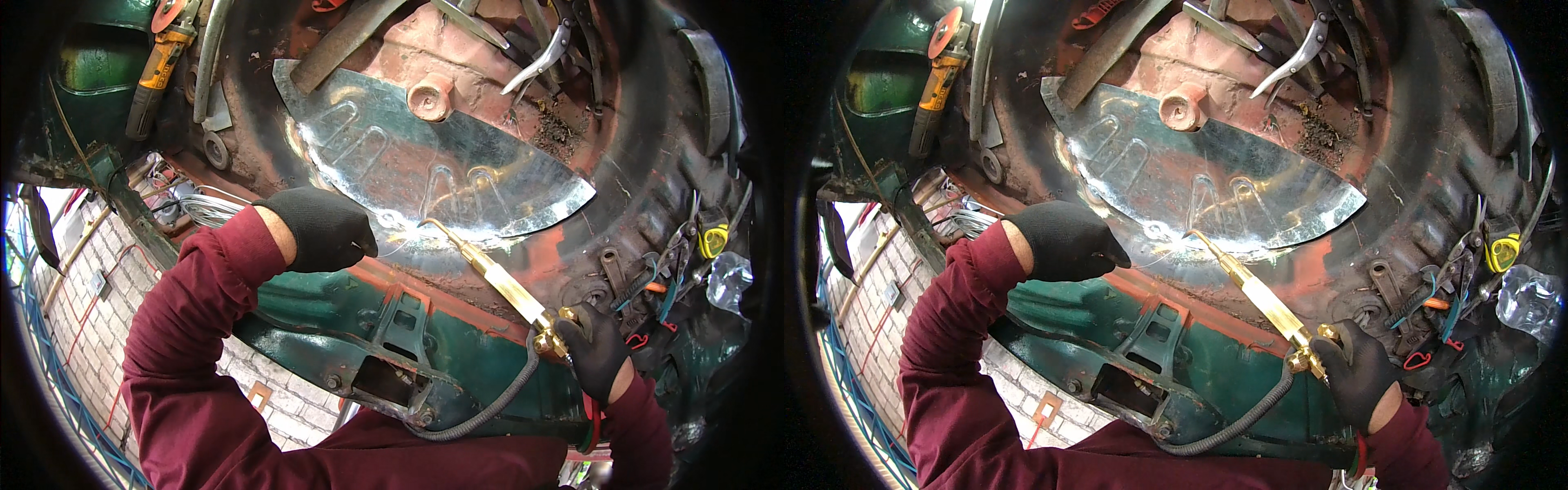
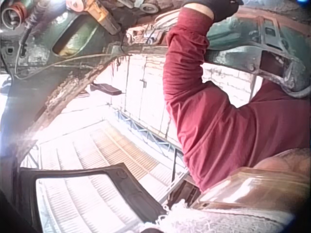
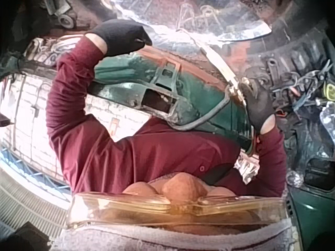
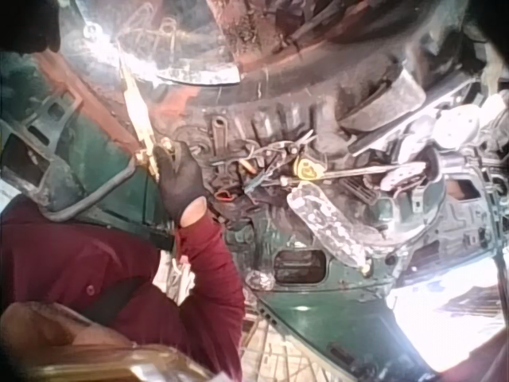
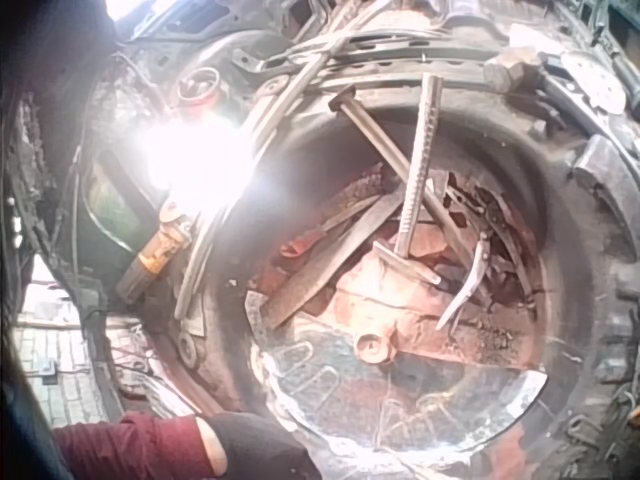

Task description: The person welds a metal patch onto the inner wheel well of a green car using a handheld welding torch. They repeatedly heat the seam and apply filler material, then scrape and inspect the weld area with a metal tool.

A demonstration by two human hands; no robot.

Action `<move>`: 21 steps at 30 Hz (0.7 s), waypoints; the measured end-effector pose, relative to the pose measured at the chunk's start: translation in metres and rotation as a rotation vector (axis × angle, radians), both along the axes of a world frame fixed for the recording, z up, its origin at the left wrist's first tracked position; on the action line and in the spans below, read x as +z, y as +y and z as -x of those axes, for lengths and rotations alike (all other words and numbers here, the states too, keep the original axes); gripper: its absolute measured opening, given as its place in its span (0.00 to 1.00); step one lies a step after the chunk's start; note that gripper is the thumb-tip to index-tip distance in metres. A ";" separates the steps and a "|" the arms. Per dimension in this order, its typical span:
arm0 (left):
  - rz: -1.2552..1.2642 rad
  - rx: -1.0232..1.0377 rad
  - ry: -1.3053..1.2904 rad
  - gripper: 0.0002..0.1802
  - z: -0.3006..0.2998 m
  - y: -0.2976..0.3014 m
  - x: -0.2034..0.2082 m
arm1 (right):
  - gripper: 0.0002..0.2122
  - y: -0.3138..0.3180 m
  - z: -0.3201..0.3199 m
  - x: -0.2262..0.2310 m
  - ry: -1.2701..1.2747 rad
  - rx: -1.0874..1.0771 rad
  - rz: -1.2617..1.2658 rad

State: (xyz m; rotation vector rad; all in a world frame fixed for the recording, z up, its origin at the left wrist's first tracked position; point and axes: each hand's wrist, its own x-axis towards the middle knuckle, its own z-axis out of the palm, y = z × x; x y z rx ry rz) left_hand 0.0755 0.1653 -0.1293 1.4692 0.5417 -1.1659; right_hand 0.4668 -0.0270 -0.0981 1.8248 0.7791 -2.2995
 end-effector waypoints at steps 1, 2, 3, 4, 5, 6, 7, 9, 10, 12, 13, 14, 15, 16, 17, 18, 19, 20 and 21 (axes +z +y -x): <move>0.001 -0.002 -0.002 0.16 -0.001 0.000 0.000 | 0.15 -0.001 0.000 0.000 0.002 -0.007 0.001; 0.001 -0.004 -0.003 0.16 -0.001 0.001 0.000 | 0.15 -0.001 0.000 0.000 0.002 -0.008 0.002; 0.002 -0.005 -0.005 0.16 -0.001 0.001 -0.001 | 0.15 -0.001 0.000 -0.001 0.002 -0.008 0.004; 0.002 -0.007 -0.007 0.16 -0.001 0.001 -0.001 | 0.15 -0.001 0.000 -0.001 0.001 -0.009 0.005; 0.002 -0.009 -0.009 0.16 -0.002 0.001 -0.001 | 0.15 -0.001 0.000 -0.001 0.002 -0.007 -0.002; 0.000 -0.007 -0.009 0.16 -0.002 0.001 -0.001 | 0.15 -0.002 0.000 -0.001 0.002 -0.006 -0.009; -0.002 -0.005 -0.009 0.16 -0.003 0.001 -0.001 | 0.16 -0.002 0.000 -0.002 0.003 -0.004 -0.017; -0.001 -0.001 -0.008 0.16 -0.003 0.002 0.000 | 0.16 -0.001 0.001 -0.001 0.000 -0.006 -0.023; 0.001 0.000 -0.007 0.16 -0.002 0.002 0.000 | 0.16 -0.001 0.001 -0.001 0.000 -0.007 -0.027; 0.002 -0.003 -0.008 0.16 -0.003 0.002 0.000 | 0.16 -0.003 0.000 -0.002 0.003 -0.006 -0.020; 0.001 -0.007 -0.009 0.16 -0.004 0.003 0.000 | 0.16 -0.004 0.000 -0.003 0.005 -0.006 -0.017; 0.000 -0.011 -0.009 0.16 -0.004 0.003 0.001 | 0.16 -0.004 -0.001 -0.004 0.006 -0.002 -0.019; -0.001 -0.009 -0.011 0.16 -0.003 0.002 0.001 | 0.16 -0.005 -0.001 -0.004 0.008 0.002 -0.021; -0.002 -0.008 -0.012 0.16 -0.002 0.002 0.001 | 0.16 -0.005 -0.001 -0.005 0.010 0.006 -0.023; -0.003 -0.009 -0.018 0.16 -0.001 0.001 0.000 | 0.16 -0.005 -0.001 -0.004 0.008 0.003 -0.022; -0.003 -0.012 -0.011 0.16 -0.002 0.001 -0.001 | 0.16 -0.006 -0.001 -0.004 0.007 0.000 -0.020; -0.003 -0.015 -0.005 0.16 -0.004 0.002 -0.001 | 0.16 -0.006 0.000 -0.004 0.006 -0.003 -0.019; -0.004 -0.017 0.006 0.16 -0.005 0.003 0.000 | 0.16 -0.005 0.000 -0.004 0.007 -0.007 -0.012; -0.006 -0.013 0.010 0.16 -0.005 0.003 0.001 | 0.16 -0.004 0.000 -0.003 0.009 -0.011 -0.004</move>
